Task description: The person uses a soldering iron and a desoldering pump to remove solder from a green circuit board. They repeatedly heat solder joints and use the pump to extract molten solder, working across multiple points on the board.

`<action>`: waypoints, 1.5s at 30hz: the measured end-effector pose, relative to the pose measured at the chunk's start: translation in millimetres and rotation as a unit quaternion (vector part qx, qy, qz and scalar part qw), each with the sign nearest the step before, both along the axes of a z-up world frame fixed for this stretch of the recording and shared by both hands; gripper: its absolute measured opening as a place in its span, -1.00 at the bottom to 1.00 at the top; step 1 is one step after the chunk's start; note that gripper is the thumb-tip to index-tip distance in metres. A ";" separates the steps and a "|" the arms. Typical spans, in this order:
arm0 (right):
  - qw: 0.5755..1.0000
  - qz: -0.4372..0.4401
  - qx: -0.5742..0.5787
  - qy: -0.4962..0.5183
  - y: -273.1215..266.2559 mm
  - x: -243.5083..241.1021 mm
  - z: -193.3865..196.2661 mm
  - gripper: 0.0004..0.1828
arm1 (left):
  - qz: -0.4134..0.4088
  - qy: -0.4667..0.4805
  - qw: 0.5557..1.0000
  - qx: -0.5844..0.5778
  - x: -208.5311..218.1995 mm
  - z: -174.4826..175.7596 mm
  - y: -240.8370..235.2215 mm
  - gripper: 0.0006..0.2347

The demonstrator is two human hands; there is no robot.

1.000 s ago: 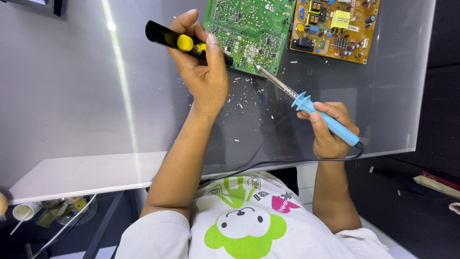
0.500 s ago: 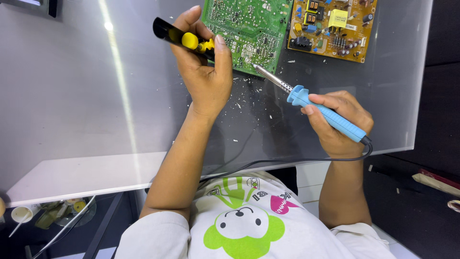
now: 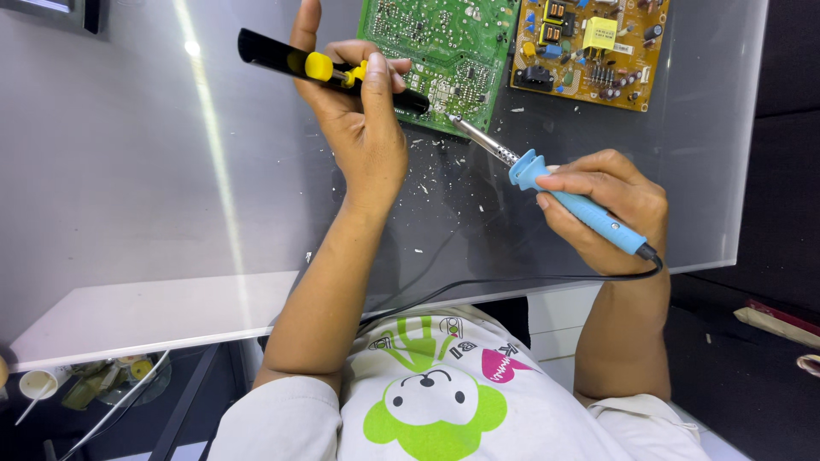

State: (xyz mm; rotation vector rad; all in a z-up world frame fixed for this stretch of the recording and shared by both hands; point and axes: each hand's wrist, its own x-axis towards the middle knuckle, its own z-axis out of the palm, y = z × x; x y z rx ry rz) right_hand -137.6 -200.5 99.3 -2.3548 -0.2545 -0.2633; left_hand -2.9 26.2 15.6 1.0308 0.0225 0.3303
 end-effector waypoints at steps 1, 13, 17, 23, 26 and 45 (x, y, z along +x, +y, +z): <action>1.000 -0.001 0.000 0.000 -2.1 1.6 0.8 -0.72 | -0.001 0.000 1.000 0.000 0.2 -1.5 -2.2 -0.49; 0.991 -0.040 0.114 0.062 -21.6 13.6 -11.4 -0.86 | -0.031 -0.005 0.999 0.023 0.8 -11.1 -20.2 -0.50; 0.957 -0.104 0.257 0.088 -33.3 7.0 -47.5 -0.84 | -0.046 -0.014 0.997 0.059 0.5 -13.4 -23.4 -0.51; 0.878 -0.204 0.424 0.084 -36.8 -14.9 -86.3 -0.84 | -0.064 -0.053 0.989 0.125 -1.7 -19.6 -27.5 -0.51; 0.866 -0.227 0.442 0.058 -39.4 -22.1 -93.4 -0.82 | -0.067 -0.095 0.977 0.179 -1.9 -21.5 -32.2 -0.56; 0.932 -0.155 0.327 0.015 -20.9 -23.2 -80.8 -0.85 | -0.112 0.084 0.976 -0.165 9.2 58.8 38.3 -0.53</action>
